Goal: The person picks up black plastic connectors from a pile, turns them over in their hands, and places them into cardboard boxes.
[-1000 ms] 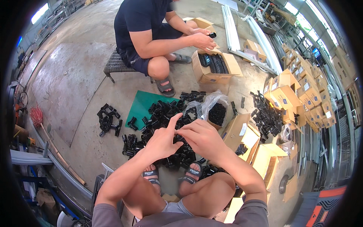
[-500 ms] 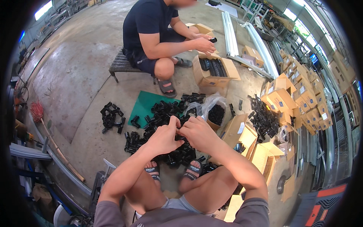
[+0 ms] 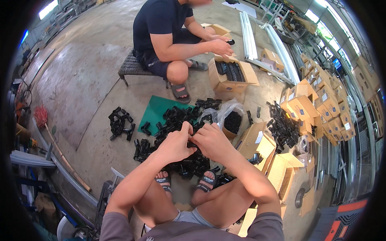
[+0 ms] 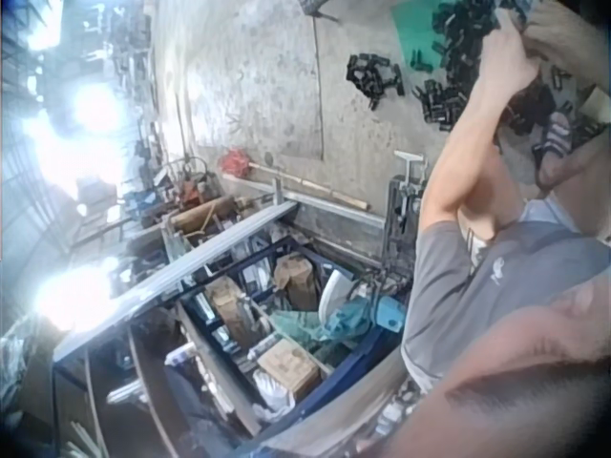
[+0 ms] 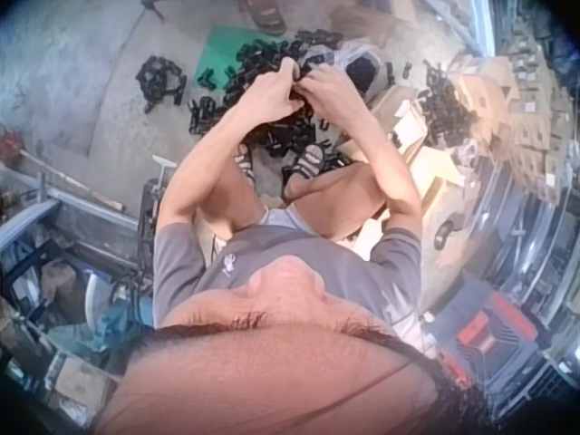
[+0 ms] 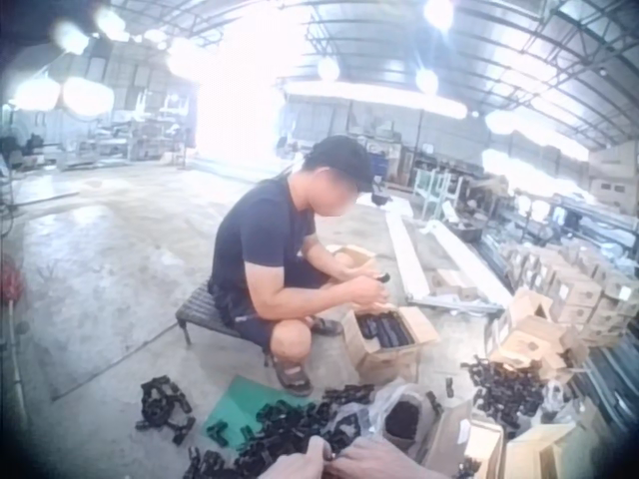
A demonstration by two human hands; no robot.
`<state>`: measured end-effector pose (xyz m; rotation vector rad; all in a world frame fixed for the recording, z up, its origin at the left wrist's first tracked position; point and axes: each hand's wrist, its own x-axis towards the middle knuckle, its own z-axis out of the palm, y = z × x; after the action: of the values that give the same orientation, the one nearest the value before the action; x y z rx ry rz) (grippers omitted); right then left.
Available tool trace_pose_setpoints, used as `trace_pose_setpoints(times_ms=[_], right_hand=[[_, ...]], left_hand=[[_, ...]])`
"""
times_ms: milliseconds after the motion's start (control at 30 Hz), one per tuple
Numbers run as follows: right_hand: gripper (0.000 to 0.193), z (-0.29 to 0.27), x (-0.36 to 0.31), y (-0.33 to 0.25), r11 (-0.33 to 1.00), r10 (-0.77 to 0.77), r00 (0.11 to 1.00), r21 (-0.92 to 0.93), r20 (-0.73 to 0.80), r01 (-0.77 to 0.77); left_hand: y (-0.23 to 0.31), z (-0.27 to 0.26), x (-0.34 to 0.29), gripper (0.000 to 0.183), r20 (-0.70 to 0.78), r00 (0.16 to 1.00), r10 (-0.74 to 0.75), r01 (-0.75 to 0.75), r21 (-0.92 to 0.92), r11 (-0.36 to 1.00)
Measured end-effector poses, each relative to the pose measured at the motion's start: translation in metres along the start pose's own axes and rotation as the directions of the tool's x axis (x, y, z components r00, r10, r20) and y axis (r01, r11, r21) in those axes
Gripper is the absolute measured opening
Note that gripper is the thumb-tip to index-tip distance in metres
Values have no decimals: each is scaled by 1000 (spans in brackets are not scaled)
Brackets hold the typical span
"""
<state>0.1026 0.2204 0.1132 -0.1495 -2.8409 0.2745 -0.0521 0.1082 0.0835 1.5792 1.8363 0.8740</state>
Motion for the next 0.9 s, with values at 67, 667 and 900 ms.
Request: trace_pose_setpoints(times_ms=[67,667,900], right_hand=[[11,-1,-3,-1,998,21,999,59,-32,-20],[16,118,-32,208,770,630,775,94,43,-631],[16,246,-25,276,719,691,656,-197,304,-666]], left_hand=[[-1,-1,0,54,-6,1000,0,-1,-11,1000],[-3,-46,-10,34,-175,969,-176,101,-371,923],[-12,-51,-5,35,-243,932,-269,134,-460,878]])
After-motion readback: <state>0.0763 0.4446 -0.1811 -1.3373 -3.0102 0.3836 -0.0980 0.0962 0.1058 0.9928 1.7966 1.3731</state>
